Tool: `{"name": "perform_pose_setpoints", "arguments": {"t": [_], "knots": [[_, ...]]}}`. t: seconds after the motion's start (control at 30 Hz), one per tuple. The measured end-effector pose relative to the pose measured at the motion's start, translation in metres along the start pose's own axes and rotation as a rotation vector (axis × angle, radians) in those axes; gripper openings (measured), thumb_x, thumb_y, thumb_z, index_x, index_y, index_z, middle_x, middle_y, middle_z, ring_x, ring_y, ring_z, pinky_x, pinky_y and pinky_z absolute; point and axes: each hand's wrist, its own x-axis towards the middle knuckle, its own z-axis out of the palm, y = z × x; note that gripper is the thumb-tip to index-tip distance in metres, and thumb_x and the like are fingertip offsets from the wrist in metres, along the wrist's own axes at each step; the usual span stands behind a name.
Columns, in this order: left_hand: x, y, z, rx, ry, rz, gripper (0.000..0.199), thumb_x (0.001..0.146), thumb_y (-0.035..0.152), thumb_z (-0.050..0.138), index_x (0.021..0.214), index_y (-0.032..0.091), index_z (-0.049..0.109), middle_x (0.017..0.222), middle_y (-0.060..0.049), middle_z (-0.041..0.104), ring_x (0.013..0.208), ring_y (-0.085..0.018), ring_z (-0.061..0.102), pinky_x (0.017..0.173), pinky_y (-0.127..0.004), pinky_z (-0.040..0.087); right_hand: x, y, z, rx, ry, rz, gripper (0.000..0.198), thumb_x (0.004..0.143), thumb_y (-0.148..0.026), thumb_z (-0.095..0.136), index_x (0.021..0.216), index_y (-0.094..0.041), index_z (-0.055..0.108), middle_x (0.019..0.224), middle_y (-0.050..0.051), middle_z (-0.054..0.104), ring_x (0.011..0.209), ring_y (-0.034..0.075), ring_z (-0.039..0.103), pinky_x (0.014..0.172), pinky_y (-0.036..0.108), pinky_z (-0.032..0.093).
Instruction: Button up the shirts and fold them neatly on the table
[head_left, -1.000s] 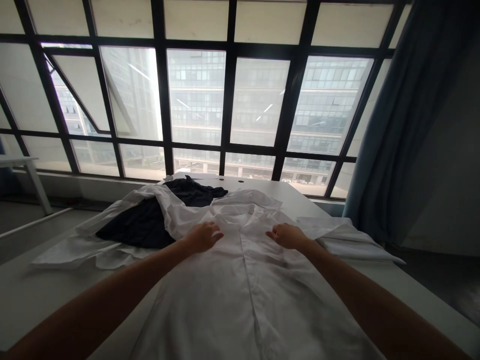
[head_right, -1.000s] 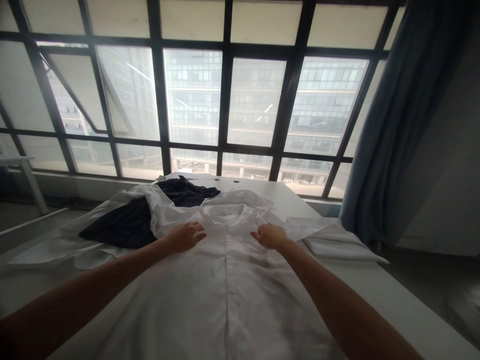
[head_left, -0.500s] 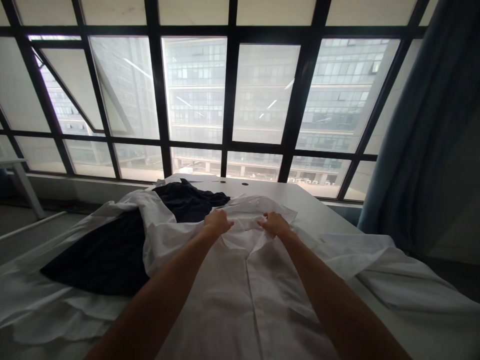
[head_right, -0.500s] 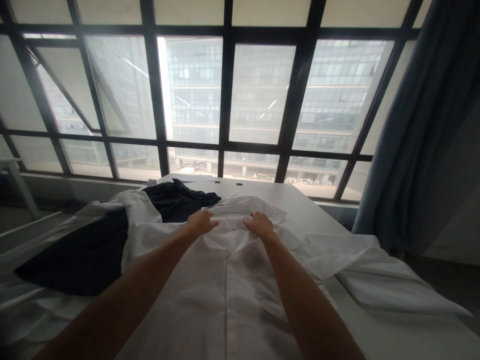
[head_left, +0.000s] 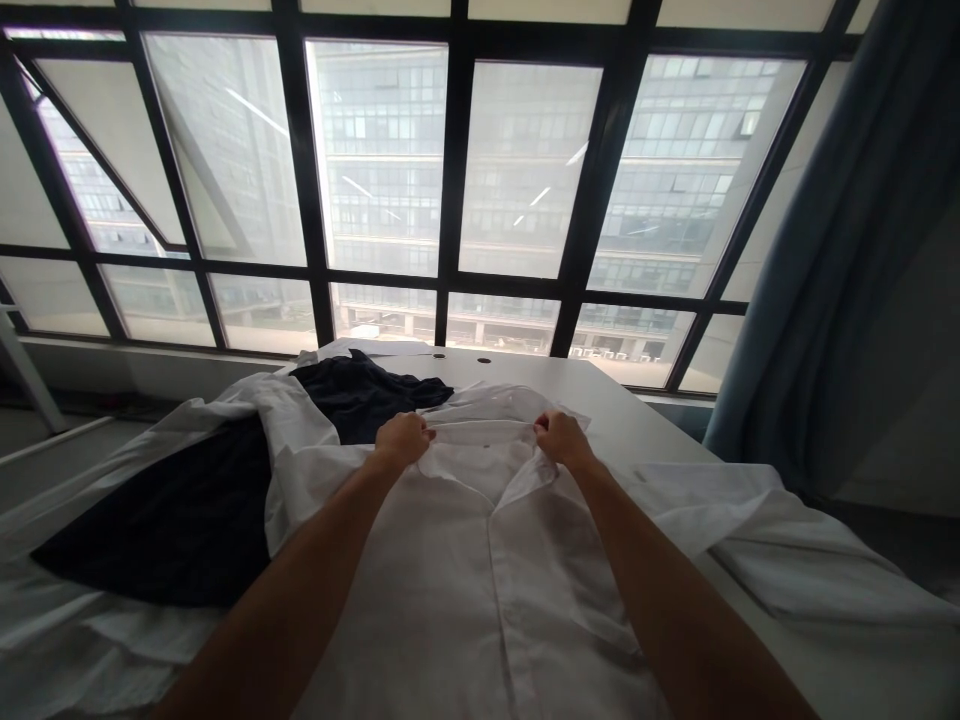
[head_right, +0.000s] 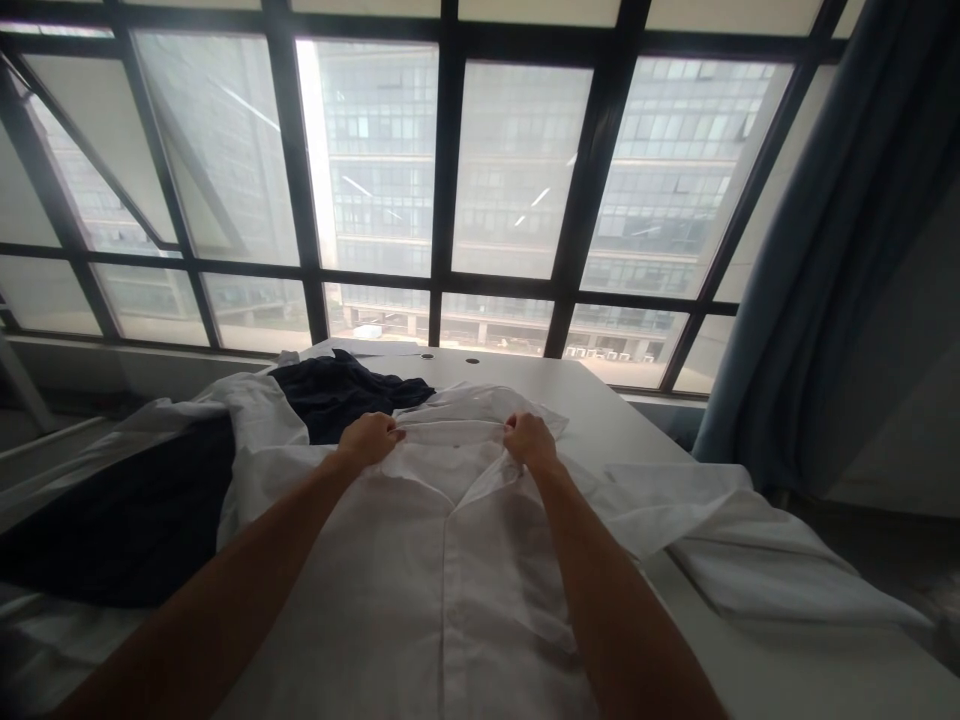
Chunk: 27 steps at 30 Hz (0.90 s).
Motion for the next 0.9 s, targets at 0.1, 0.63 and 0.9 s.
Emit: {"name": "perform_pose_setpoints", "arguments": {"t": [0.1,0.63,0.9], "knots": [[0.000,0.002,-0.003,0.016,-0.034,-0.001,0.030,0.085,0.039,0.056,0.091,0.017,0.075,0.100,-0.015,0.071,0.098,-0.030,0.066,0.081,-0.034,0.050,-0.003,-0.003,-0.002,-0.012,-0.119,0.034,0.026,0.084,-0.033,0.058,0.099,-0.014,0.068,0.099,0.014,0.070,0.091,0.023,0.065,0.074,0.027,0.046],[-0.005,0.032,0.003,-1.061,-0.359,-0.162,0.032,0.086,0.009,0.050,0.116,0.007,0.062,0.067,-0.006,0.068,0.062,-0.014,0.066,0.069,-0.027,0.056,-0.007,-0.020,0.002,0.963,-0.461,0.126,0.027,0.079,-0.023,0.057,0.100,-0.010,0.069,0.048,-0.005,0.046,0.039,0.006,0.036,0.039,0.019,0.030],[-0.003,0.028,0.044,-0.523,-0.143,0.100,0.037,0.077,0.023,0.067,0.112,0.012,0.066,0.083,-0.006,0.069,0.077,-0.018,0.066,0.075,-0.029,0.052,-0.016,-0.023,0.022,0.841,-0.579,0.164,0.030,0.072,-0.017,0.054,0.100,-0.013,0.064,0.080,0.008,0.073,0.047,0.008,0.052,0.046,0.018,0.041]]}}
